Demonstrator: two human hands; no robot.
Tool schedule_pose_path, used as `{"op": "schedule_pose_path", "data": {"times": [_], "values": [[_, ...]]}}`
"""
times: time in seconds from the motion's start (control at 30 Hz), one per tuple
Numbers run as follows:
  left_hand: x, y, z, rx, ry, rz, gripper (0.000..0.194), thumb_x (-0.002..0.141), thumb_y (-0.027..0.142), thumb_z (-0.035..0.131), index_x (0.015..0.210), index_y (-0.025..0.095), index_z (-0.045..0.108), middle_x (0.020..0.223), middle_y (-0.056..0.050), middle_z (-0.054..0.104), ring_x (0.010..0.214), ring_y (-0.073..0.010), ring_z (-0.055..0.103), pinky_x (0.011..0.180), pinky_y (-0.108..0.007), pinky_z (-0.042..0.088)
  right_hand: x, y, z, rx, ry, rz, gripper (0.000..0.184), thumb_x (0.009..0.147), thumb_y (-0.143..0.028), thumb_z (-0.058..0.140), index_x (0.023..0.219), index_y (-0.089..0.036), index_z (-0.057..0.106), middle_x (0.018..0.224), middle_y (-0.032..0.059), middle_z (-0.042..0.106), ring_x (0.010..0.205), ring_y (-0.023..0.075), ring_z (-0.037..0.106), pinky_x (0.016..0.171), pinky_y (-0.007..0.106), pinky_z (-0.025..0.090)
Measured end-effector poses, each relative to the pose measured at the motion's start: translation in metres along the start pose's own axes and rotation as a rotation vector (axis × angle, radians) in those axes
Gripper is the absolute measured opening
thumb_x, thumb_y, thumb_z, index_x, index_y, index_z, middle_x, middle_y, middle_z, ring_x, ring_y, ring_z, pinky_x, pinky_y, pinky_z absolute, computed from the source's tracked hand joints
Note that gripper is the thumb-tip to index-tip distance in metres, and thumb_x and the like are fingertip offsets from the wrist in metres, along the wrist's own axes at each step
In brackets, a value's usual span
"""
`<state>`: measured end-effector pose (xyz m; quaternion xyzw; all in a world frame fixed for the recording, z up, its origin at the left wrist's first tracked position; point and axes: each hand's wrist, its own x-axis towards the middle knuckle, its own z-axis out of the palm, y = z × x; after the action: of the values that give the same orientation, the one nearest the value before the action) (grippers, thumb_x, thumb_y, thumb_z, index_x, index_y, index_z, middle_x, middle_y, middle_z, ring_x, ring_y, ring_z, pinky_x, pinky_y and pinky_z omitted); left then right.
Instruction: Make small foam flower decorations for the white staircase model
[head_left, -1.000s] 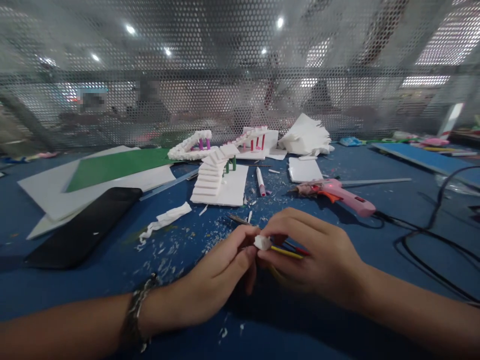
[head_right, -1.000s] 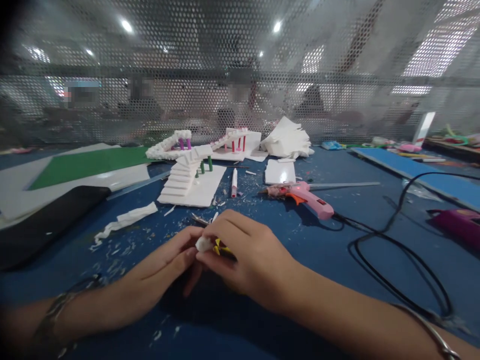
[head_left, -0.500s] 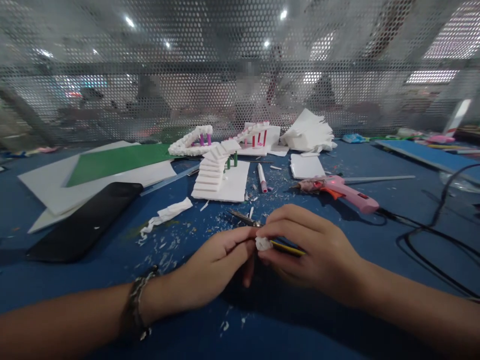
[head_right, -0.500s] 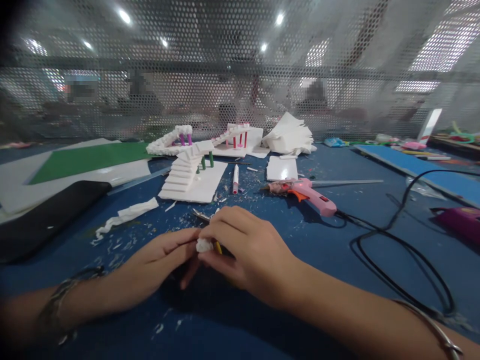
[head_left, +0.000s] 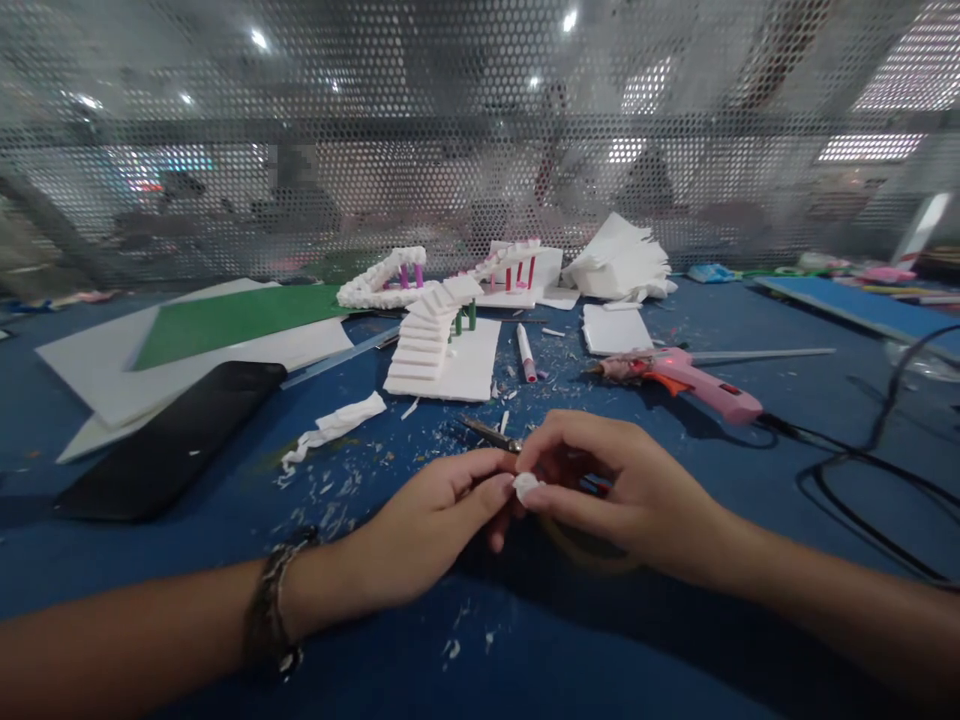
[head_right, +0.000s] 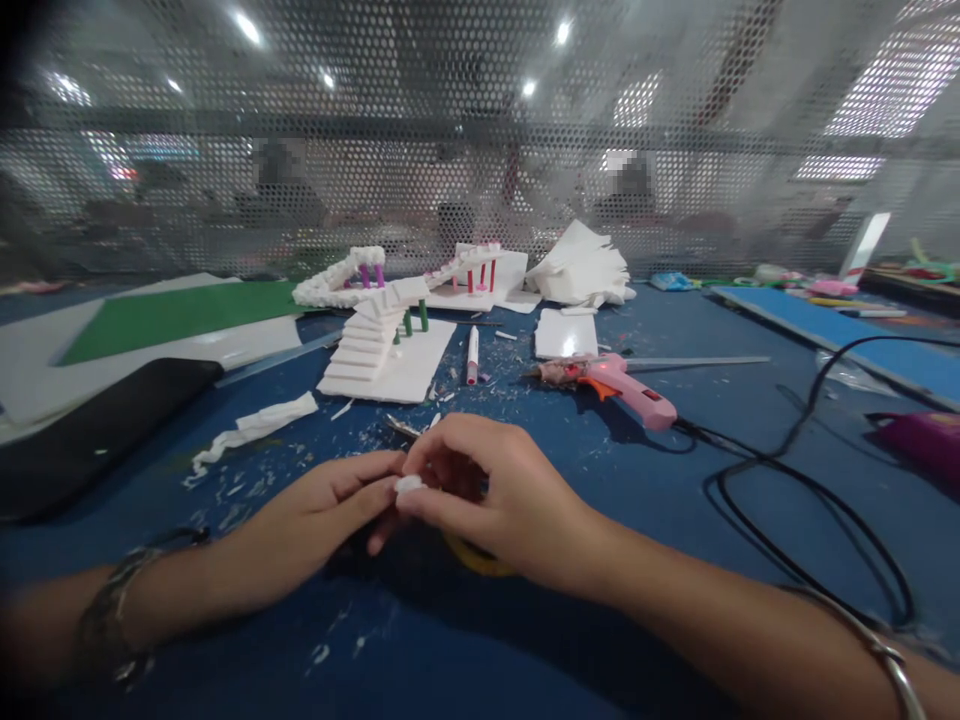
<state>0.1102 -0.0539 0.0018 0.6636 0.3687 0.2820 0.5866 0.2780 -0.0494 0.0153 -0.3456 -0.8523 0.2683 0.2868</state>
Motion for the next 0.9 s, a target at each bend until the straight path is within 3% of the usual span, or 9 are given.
{"op": "schedule_pose_path", "data": {"times": [0.17,0.23,0.43,0.63,0.73,0.9], "values": [[0.000,-0.006,-0.002,-0.165,-0.036,-0.010,0.010,0.076,0.023,0.047,0.081,0.017,0.054,0.064,0.005,0.049,0.059,-0.0077,0.045,0.059,-0.018,0.036,0.001,-0.003,0.003,0.032,0.044,0.094,0.006,0.075,-0.022,0.054,0.074,-0.016,0.055,0.058,-0.0042,0.049,0.050,0.0060,0.042,0.045,0.016,0.034],[0.000,-0.008,-0.002,-0.217,-0.055,0.004,0.016,0.070,0.021,0.055,0.085,0.017,0.053,0.073,0.003,0.053,0.067,-0.0092,0.048,0.066,-0.020,0.038,0.000,-0.003,0.006,0.065,0.057,0.114,0.007,0.075,-0.023,0.054,0.073,-0.016,0.055,0.057,-0.0048,0.049,0.049,0.0058,0.041,0.044,0.016,0.033],[-0.001,-0.007,0.002,-0.092,-0.010,-0.022,0.009,0.074,0.024,0.050,0.077,0.016,0.053,0.062,0.005,0.044,0.055,-0.0072,0.039,0.051,-0.017,0.033,0.000,-0.004,0.011,0.236,0.039,0.203,0.008,0.077,-0.023,0.053,0.071,-0.017,0.055,0.060,-0.0045,0.054,0.052,0.0051,0.045,0.046,0.014,0.035],[-0.001,-0.004,0.000,0.012,-0.056,-0.027,0.013,0.076,0.027,0.047,0.080,0.016,0.052,0.069,0.003,0.046,0.070,-0.0125,0.044,0.064,-0.022,0.036,0.001,-0.004,0.010,0.350,0.029,0.279,0.014,0.078,-0.024,0.049,0.066,-0.017,0.051,0.051,-0.0068,0.045,0.046,0.0047,0.041,0.044,0.015,0.033],[-0.001,-0.005,-0.001,0.047,-0.059,-0.030,0.015,0.077,0.029,0.045,0.080,0.016,0.052,0.070,0.002,0.046,0.071,-0.0129,0.044,0.066,-0.023,0.036,0.002,-0.004,0.009,0.326,0.012,0.269,0.019,0.080,-0.027,0.044,0.067,-0.016,0.051,0.055,-0.0048,0.046,0.049,0.0060,0.041,0.044,0.017,0.033],[-0.002,-0.003,-0.001,0.000,-0.083,-0.006,0.009,0.077,0.022,0.046,0.079,0.016,0.052,0.068,0.004,0.045,0.068,-0.0107,0.043,0.064,-0.020,0.036,0.002,-0.003,0.006,0.168,-0.023,0.236,0.010,0.074,-0.024,0.054,0.069,-0.016,0.054,0.053,-0.0050,0.047,0.048,0.0065,0.040,0.044,0.017,0.032]]}}
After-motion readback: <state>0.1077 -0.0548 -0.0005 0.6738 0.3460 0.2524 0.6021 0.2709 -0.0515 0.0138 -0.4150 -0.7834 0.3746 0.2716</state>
